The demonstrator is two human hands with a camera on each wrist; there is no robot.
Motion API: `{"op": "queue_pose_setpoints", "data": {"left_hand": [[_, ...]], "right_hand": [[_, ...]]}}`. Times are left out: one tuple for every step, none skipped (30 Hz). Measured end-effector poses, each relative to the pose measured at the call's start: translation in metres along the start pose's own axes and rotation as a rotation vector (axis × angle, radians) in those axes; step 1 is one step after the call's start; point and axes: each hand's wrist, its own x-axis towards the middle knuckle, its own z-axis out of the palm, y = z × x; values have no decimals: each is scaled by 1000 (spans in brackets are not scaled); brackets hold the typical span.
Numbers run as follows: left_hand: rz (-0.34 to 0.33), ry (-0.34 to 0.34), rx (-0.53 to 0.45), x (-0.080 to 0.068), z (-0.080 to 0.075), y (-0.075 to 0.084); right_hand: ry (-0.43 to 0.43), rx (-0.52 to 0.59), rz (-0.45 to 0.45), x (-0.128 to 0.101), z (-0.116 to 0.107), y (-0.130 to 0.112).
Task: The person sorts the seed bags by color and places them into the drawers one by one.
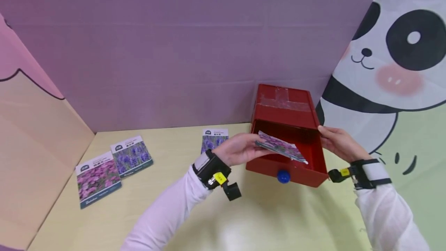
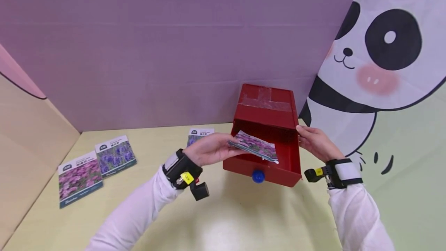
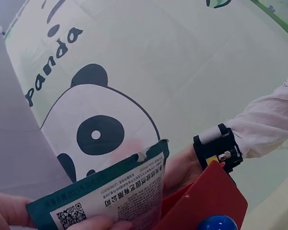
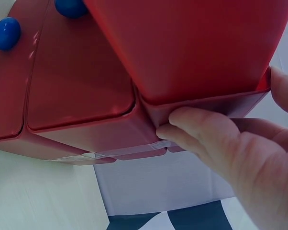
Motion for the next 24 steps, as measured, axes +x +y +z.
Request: {"op": "queue_pose_setpoints", "data": {"left_hand": [[4, 1, -10, 1, 1, 0], [10, 9, -11, 2, 1, 0], [13, 15, -7, 4, 2, -1], [16, 22, 1, 5, 2, -1], [22, 34, 7, 7, 2, -1], [27, 43, 20, 8, 2, -1], [29, 54, 33, 10, 1, -1], [26, 65, 39, 11, 1, -1], [19, 72, 38, 11, 0, 0], [13, 76, 41, 12, -1, 0], [3, 76, 44, 13, -1, 0], [-10, 72, 56, 13, -1, 1], [-24, 62, 72, 13, -1, 2], [-34, 49, 92, 12, -1, 3], [-43, 33, 110, 12, -1, 4], [-47, 17, 131, 12, -1, 5], [-49, 6, 147, 11, 0, 6], [-46, -1, 157, 11, 0, 7], [-39, -6, 160, 11, 1, 8], [-28, 0, 161, 11, 1, 8], [-15, 18, 166, 12, 1, 8], [-4, 41, 167, 13, 1, 8], [8, 67, 163, 14, 2, 8], [19, 94, 157, 16, 1, 7]], "right_hand": [[-1, 2, 0, 0, 0, 0], [-2, 5, -2, 0, 0, 0], [-5, 8, -5, 0, 0, 0], [-7, 11, -8, 0, 0, 0], [-10, 13, -9, 0, 0, 0], [-12, 16, -12, 0, 0, 0], [-13, 20, -11, 0, 1, -1], [-13, 24, -12, 0, 1, -1], [-14, 27, -12, 0, 1, -1], [-11, 30, -10, 0, 1, -1], [-8, 28, -6, 0, 1, -1], [-4, 25, -2, 0, 1, -1], [1, 20, 2, 0, 1, -1], [4, 11, 5, 0, 1, -1], [6, 5, 8, 0, 1, -1], [9, -1, 10, 0, 1, -1], [10, -6, 12, 0, 0, -1], [10, -7, 13, 0, 0, -1], [10, -7, 13, 0, 0, -1], [10, -10, 12, 1, -1, -1], [11, -11, 12, 1, -1, -1], [13, -11, 12, 1, -1, -1], [14, -11, 13, 1, -1, -1], [16, -15, 14, 1, -1, 0]]}}
